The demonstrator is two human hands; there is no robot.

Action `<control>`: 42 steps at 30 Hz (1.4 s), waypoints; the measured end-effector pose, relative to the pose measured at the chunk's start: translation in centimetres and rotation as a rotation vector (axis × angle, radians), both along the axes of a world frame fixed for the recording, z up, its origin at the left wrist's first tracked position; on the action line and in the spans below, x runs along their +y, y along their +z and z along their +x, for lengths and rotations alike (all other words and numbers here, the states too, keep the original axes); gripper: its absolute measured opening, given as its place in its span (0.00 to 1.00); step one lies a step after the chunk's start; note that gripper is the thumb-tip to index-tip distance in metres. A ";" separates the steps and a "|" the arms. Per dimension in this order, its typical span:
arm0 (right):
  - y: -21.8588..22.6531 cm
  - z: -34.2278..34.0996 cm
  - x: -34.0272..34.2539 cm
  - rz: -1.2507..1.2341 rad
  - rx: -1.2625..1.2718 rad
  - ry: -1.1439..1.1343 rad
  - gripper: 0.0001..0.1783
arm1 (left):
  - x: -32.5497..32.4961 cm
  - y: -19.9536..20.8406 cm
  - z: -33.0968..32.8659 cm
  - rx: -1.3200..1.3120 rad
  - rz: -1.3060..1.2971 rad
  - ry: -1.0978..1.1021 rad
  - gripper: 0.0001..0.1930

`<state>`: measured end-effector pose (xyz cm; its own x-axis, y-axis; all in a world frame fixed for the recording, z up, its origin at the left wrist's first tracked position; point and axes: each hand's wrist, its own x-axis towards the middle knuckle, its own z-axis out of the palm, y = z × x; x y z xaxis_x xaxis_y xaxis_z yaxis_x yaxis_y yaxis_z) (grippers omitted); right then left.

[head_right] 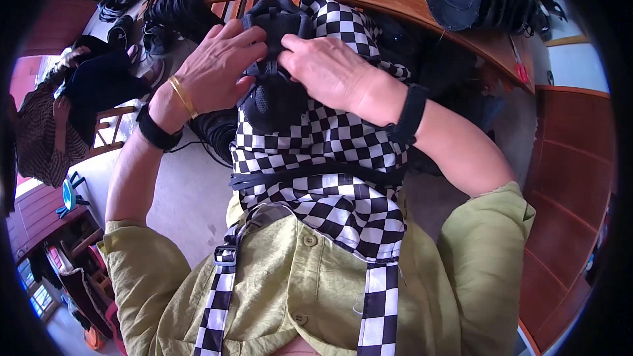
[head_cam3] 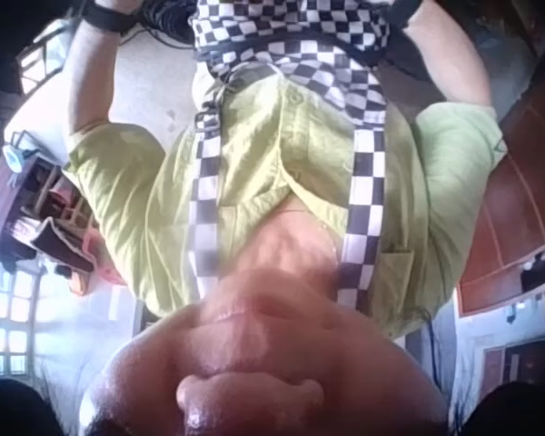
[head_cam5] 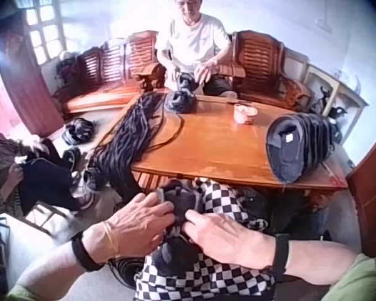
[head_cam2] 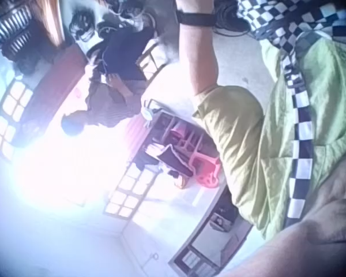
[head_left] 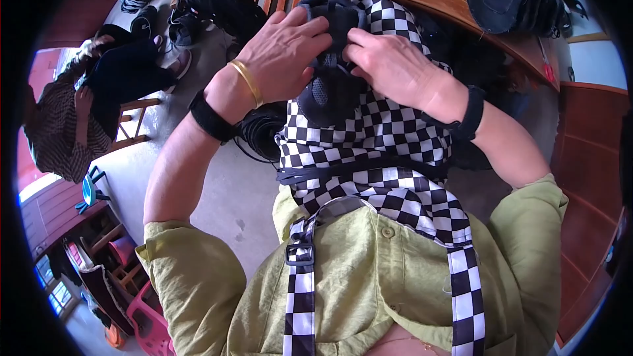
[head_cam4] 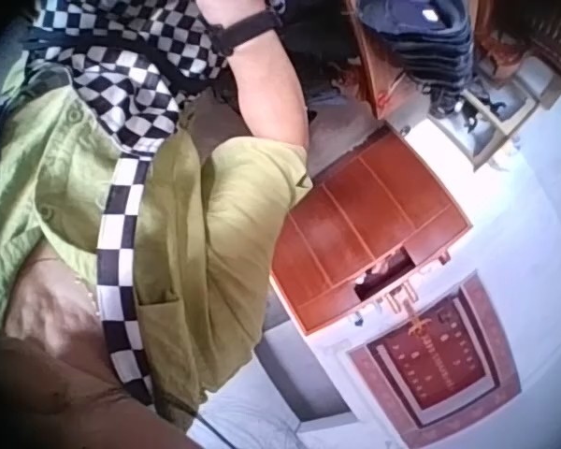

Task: Lacing a pair of black sneakers while sitting at a table with other shoe components.

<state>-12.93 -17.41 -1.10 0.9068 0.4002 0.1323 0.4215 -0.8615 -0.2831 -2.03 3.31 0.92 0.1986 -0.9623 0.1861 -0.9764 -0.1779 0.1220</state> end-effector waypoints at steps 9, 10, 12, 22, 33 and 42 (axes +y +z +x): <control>-0.9 1.1 -1.3 0.115 0.014 0.136 0.10 | -1.1 0.5 2.0 0.322 0.224 -0.052 0.14; -1.3 1.1 -1.3 0.115 0.016 0.134 0.10 | -1.2 0.5 2.1 0.323 0.224 -0.054 0.14; -2.0 1.0 -1.4 0.189 0.030 0.082 0.09 | -1.2 0.4 2.4 0.326 0.221 -0.070 0.16; -2.1 4.4 1.1 0.414 0.110 0.089 0.09 | 0.2 0.1 1.9 0.272 0.017 -0.122 0.16; -0.1 4.4 -2.3 0.152 -0.015 0.037 0.06 | -0.5 -0.1 1.4 0.060 -0.124 -0.079 0.11; -1.8 1.4 -3.1 0.124 -0.160 0.202 0.16 | -4.3 -2.7 1.8 0.306 0.141 -0.015 0.11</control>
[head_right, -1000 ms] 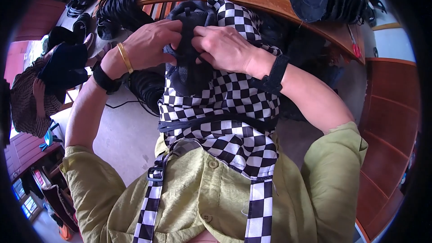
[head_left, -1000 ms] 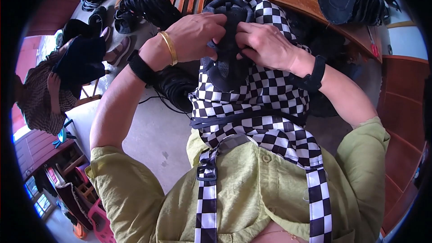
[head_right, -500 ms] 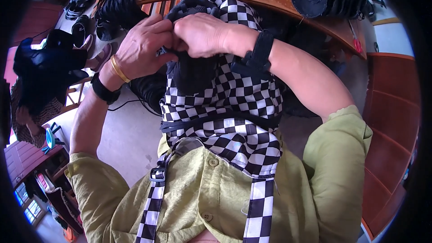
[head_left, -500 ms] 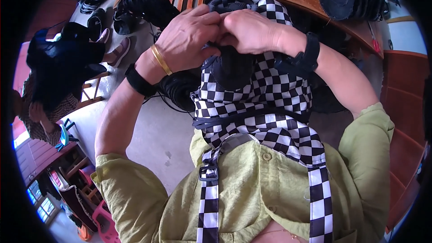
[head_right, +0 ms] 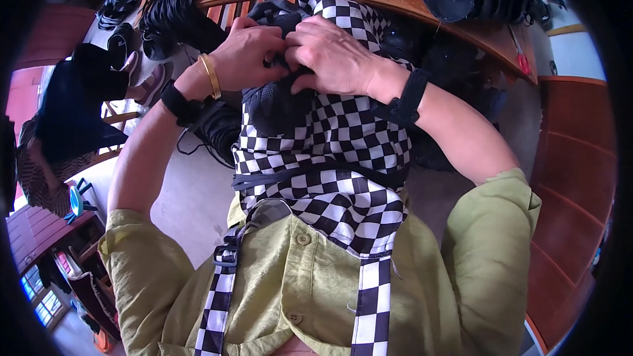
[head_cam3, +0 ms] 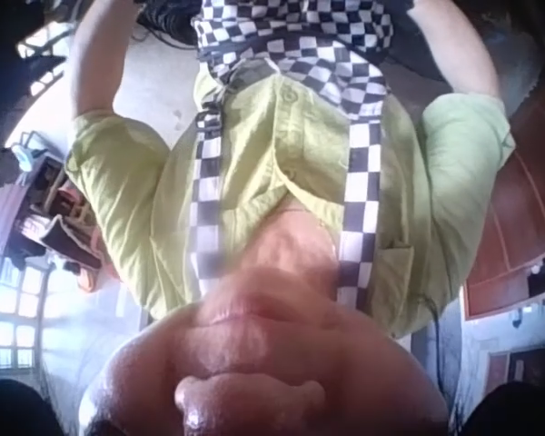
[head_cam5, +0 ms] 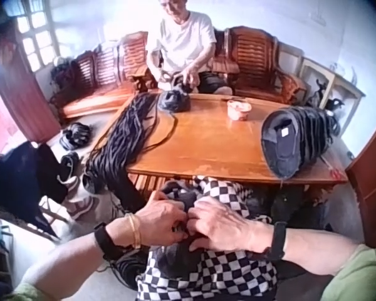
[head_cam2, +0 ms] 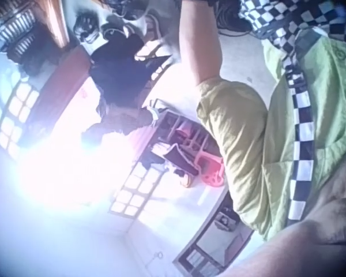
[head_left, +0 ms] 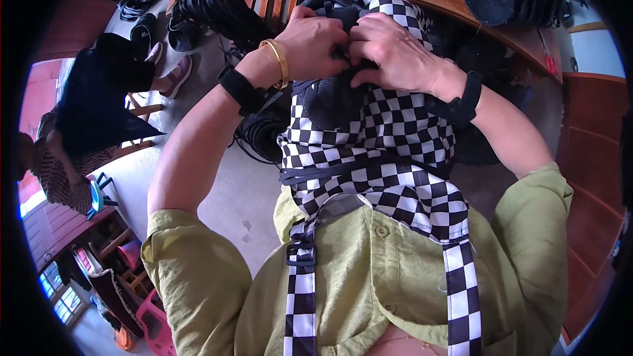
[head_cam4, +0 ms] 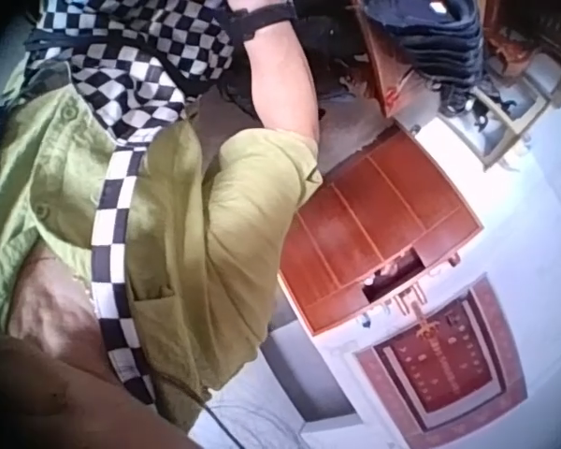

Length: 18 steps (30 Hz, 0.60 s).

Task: Lacing a pair of black sneakers while sitting at a table with other shoe components.

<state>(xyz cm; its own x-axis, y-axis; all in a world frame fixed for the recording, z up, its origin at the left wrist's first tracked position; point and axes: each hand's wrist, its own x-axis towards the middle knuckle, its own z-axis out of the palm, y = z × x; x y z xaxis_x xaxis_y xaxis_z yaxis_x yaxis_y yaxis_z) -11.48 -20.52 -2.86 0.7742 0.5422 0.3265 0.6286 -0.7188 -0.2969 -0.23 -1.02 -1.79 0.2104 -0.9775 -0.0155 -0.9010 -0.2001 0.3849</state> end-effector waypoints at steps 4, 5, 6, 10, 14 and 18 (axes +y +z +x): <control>0.3 -0.5 0.0 0.065 0.038 -0.039 0.15 | -1.0 1.1 -0.4 0.021 0.124 -0.018 0.10; 0.1 -0.6 0.0 0.076 0.005 -0.043 0.15 | -1.3 1.4 -0.3 0.043 0.202 -0.006 0.10; -0.2 -0.7 0.0 0.083 0.004 -0.045 0.15 | -1.6 1.8 -0.3 0.065 0.280 0.007 0.10; -0.8 -0.8 -0.2 0.099 -0.116 -0.027 0.15 | -2.6 1.6 0.0 0.068 0.338 0.029 0.09; -0.7 -0.6 -0.3 0.055 -0.137 0.014 0.15 | -3.0 1.3 0.3 0.072 0.366 0.081 0.14; -0.5 -0.3 -0.6 0.027 -0.120 0.063 0.15 | -3.1 1.4 0.4 0.109 0.385 0.083 0.20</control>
